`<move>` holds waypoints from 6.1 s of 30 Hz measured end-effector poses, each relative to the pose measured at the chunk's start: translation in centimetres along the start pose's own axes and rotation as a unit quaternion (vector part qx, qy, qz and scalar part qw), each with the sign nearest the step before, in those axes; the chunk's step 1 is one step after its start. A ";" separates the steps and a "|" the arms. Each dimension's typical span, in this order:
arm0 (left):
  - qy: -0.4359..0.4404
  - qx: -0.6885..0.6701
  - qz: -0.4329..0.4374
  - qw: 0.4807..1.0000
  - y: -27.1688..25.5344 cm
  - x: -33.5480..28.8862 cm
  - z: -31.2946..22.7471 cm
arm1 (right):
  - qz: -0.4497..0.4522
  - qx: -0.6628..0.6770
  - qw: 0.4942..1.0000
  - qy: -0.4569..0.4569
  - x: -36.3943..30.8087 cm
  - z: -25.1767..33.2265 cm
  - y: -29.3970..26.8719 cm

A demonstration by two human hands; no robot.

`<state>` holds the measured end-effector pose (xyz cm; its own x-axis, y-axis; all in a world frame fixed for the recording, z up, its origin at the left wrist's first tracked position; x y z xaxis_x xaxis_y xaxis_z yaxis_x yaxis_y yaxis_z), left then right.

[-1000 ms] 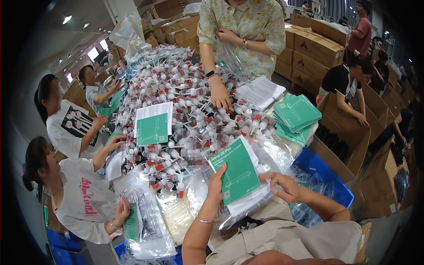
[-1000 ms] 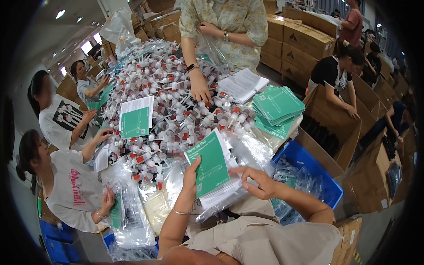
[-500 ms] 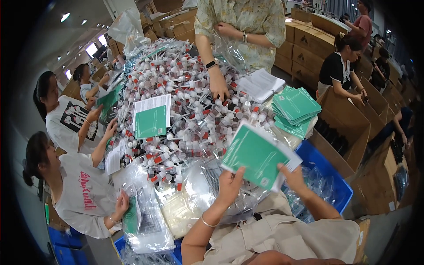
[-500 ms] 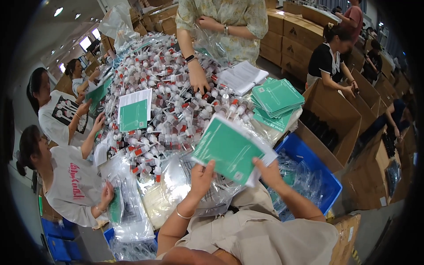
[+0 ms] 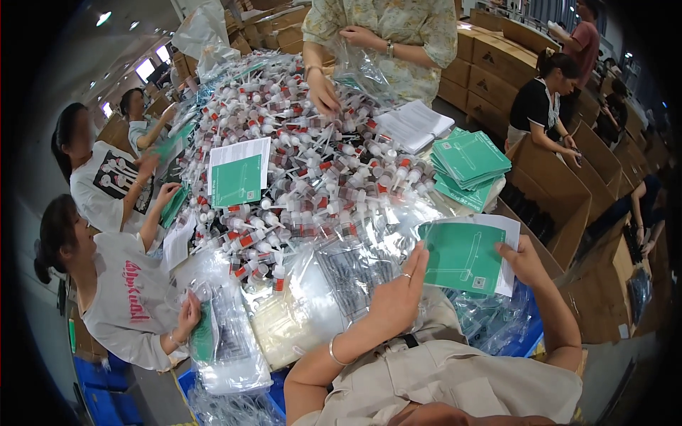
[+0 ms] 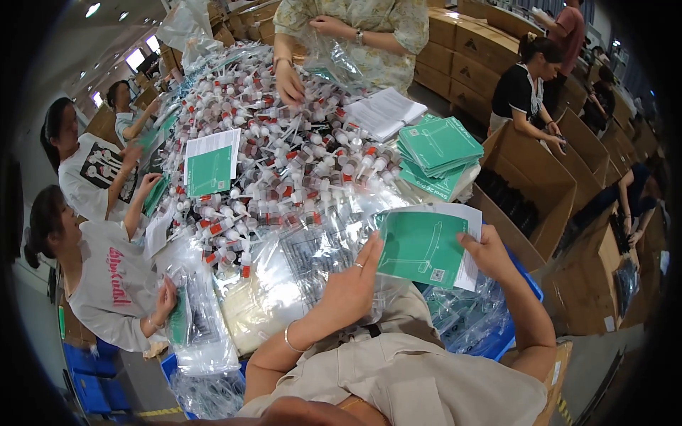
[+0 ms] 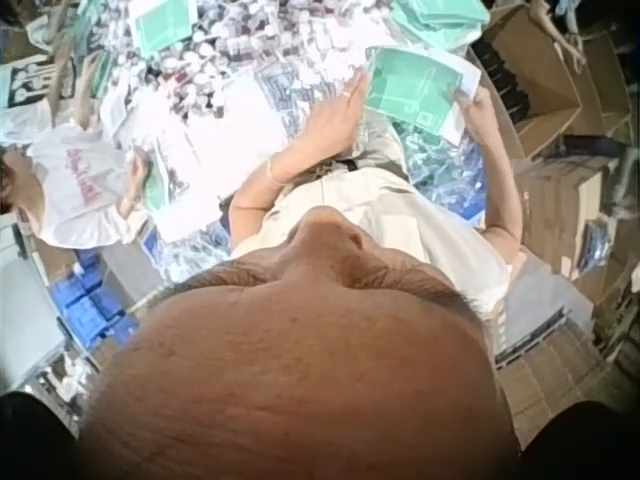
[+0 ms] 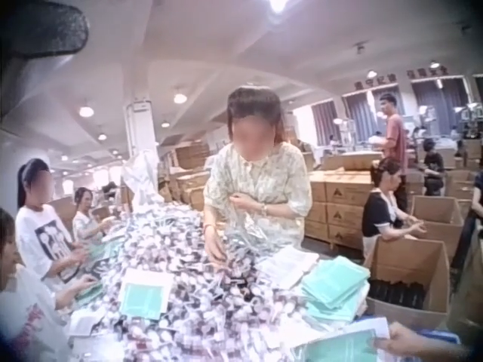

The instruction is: Manually pack small items and user manuals into plastic bags at a factory production table.

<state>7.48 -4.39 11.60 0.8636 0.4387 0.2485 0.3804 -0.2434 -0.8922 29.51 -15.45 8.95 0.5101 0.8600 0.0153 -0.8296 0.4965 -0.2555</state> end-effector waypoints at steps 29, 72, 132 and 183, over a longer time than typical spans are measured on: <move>-0.123 -0.152 -0.051 0.979 2.1 -2.2 7.5 | 0.426 -0.104 0.898 0.033 8.2 5.7 16.1; -0.112 -0.278 -0.105 0.948 -2.9 -1.4 8.7 | 0.340 0.251 0.905 0.058 4.0 2.3 18.9; -0.137 -0.102 -0.118 0.978 4.2 0.5 11.4 | 0.231 -0.453 0.668 -0.544 23.3 15.3 43.0; -0.146 -0.096 -0.091 0.980 3.7 1.2 11.5 | 0.236 -0.583 0.683 -0.372 40.7 4.2 26.2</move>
<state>6.10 5.20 4.29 0.6546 0.7124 0.2531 0.5985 -0.2838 -0.7492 27.55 33.02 6.90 -0.3669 0.9293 0.0413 0.1040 0.0851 -0.9909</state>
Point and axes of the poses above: each hand's wrist, its own x-axis towards the middle knuckle, its own y-axis out of the palm, z = x × y, the point moved 8 cm from there along x, towards the middle knuckle, and after that the axes turned 8 degrees about -y, right-handed, at the moved point
